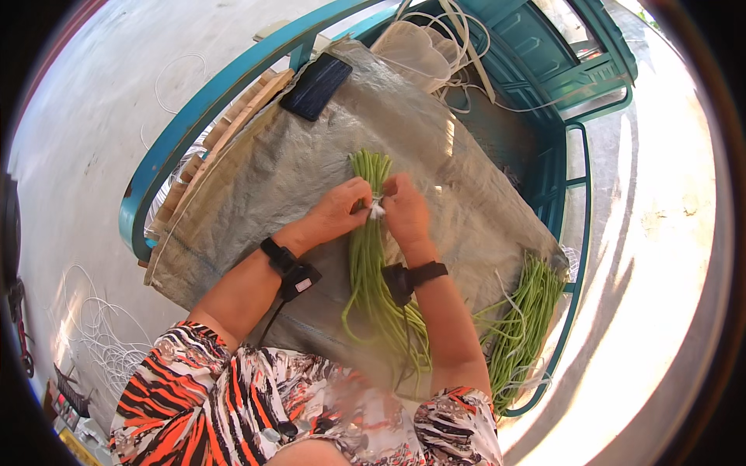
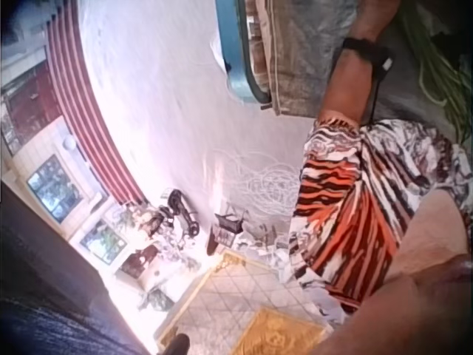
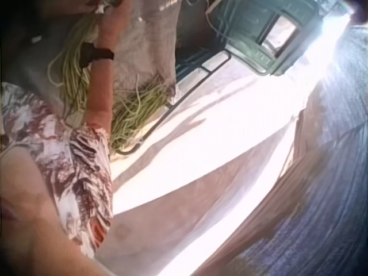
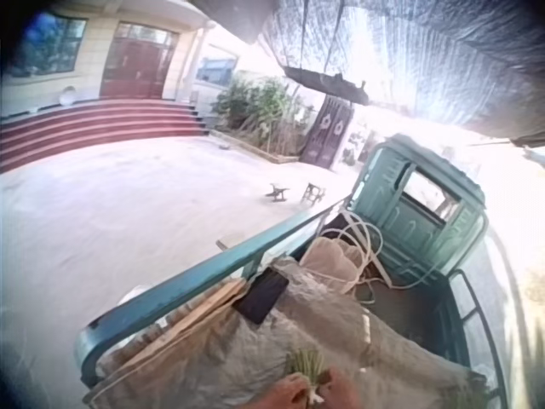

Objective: The person gathers long green beans into bundles by hand and secures each bundle with a white tie. The finished bundles are placed on a tarp inside the bed of a vehicle.

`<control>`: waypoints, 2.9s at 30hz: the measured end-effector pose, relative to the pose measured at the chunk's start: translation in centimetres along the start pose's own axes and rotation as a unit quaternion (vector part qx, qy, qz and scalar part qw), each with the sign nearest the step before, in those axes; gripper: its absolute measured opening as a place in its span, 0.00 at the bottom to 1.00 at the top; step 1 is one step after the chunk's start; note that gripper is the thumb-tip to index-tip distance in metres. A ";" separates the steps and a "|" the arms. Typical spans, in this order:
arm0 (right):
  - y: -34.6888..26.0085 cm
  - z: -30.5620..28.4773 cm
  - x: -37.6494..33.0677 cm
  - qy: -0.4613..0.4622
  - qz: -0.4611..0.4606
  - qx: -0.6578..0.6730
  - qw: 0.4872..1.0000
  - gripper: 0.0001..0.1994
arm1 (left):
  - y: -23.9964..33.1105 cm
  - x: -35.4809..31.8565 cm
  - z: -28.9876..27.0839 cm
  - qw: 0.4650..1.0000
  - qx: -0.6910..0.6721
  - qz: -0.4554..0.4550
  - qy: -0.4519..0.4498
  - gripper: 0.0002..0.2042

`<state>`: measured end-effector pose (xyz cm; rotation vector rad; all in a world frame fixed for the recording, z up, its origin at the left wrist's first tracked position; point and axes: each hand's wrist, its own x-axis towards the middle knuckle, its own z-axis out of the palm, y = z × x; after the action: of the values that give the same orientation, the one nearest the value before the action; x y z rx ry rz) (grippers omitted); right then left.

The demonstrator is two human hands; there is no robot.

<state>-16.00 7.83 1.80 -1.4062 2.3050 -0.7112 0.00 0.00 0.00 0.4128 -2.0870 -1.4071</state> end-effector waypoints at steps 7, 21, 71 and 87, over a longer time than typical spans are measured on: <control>2.6 -0.3 -1.8 0.063 0.040 0.166 0.983 0.18 | -0.9 0.4 1.3 0.993 0.002 0.096 0.071 0.09; -5.9 3.6 -9.9 0.083 0.032 -0.183 0.979 0.41 | -2.3 0.7 1.2 0.984 -0.026 -0.067 0.166 0.05; -3.6 0.9 -8.9 0.120 0.236 0.365 0.892 0.15 | 0.4 -0.4 3.1 0.848 -0.455 -0.267 -0.046 0.12; -6.8 -3.1 -12.4 0.021 0.222 0.333 0.916 0.11 | 0.9 0.4 2.9 0.750 -0.565 -0.342 -0.040 0.12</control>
<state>-7.21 17.08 8.71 -0.5438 1.9962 -1.2164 -2.04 2.27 0.15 0.5882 -0.7334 -2.8006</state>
